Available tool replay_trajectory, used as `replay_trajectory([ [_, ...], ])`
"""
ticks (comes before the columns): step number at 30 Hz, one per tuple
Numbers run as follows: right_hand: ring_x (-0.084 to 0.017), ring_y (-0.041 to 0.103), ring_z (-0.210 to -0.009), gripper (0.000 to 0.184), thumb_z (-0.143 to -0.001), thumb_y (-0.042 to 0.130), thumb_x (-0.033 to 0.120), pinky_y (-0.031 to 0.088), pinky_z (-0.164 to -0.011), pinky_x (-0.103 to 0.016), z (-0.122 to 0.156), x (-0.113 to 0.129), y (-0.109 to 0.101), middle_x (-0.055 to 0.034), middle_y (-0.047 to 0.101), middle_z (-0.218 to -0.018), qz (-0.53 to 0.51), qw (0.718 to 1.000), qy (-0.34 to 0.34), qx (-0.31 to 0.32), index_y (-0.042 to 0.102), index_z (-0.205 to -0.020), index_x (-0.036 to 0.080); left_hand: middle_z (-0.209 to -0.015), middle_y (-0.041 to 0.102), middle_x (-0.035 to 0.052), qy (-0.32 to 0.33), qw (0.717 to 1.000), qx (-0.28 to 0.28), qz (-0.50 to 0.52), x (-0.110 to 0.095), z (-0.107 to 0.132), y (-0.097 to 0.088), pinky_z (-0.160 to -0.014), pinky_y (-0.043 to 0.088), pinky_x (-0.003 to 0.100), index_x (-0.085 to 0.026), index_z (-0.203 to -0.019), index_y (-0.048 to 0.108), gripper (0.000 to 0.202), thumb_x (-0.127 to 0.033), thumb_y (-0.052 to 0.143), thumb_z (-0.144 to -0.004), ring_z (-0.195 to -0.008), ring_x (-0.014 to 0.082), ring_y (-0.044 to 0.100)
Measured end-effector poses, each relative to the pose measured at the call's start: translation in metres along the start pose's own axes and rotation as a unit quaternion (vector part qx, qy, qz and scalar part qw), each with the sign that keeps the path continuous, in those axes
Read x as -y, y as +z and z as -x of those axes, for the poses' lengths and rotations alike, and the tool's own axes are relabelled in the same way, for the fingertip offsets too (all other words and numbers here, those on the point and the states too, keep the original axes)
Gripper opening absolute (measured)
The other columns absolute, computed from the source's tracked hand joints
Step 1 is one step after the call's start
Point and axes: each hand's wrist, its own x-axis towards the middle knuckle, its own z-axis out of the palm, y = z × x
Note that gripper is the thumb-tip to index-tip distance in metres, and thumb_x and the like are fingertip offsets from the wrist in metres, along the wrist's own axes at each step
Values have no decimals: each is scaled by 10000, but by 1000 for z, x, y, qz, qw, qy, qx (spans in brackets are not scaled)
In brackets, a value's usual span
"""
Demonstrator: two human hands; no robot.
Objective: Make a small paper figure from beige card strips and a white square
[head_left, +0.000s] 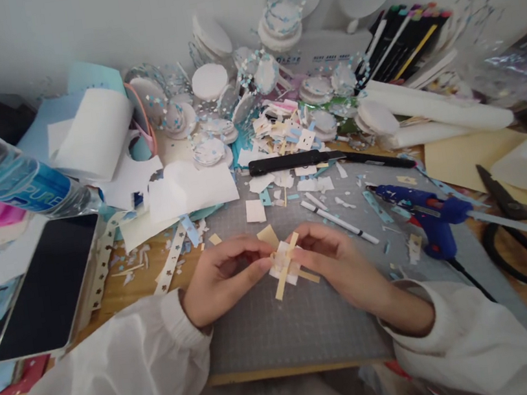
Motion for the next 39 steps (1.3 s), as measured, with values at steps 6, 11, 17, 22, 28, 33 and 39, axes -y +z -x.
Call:
replay_trajectory([
  [6,-107,557,-655,148,-777,692,353,464,-599,-235,1,-2,1,28,613,-720,20,1000,-12,-12,615,-784,227,-862,713,93,-5,1000,-14,10,2,0,1,-720,545,264,-139,-903,726,136,-223,681,-805,-792,170,660],
  [11,-115,567,-668,185,-771,695,386,474,-606,-245,2,-3,2,15,623,-734,40,999,-24,-24,609,-787,224,-848,721,89,-3,1000,-22,-6,1,-1,0,-716,552,269,-144,-883,731,127,-228,698,-794,-779,170,668],
  [17,-119,582,-674,169,-777,689,382,497,-619,-253,3,-3,4,17,634,-743,39,999,-30,-15,609,-785,234,-811,708,72,4,999,-35,4,1,-1,-1,-691,543,245,-154,-858,744,97,-201,708,-781,-753,155,659],
  [22,-107,586,-672,124,-787,689,335,496,-627,-240,2,-3,4,22,637,-747,22,999,-32,-12,618,-785,234,-783,705,68,18,999,-29,5,1,-1,-1,-680,530,233,-147,-843,744,76,-166,686,-797,-731,143,651],
  [28,-119,606,-701,107,-803,675,332,509,-648,-255,4,-1,3,15,654,-773,32,999,-35,-4,618,-806,241,-813,718,61,-9,998,-56,33,2,0,0,-687,541,238,-161,-836,742,71,-168,709,-774,-751,147,662],
  [33,-114,598,-716,96,-817,663,317,500,-650,-243,4,-2,3,17,643,-779,35,999,-41,8,609,-811,238,-808,722,51,-39,997,-60,41,2,0,-1,-691,526,206,-160,-840,747,75,-171,706,-778,-742,127,659],
  [39,-108,586,-717,115,-820,659,300,496,-670,-240,6,-3,5,13,614,-787,50,997,-59,10,578,-818,220,-809,733,38,-74,993,-74,59,0,-1,1,-690,506,175,-163,-845,755,91,-206,692,-795,-736,111,644],
])
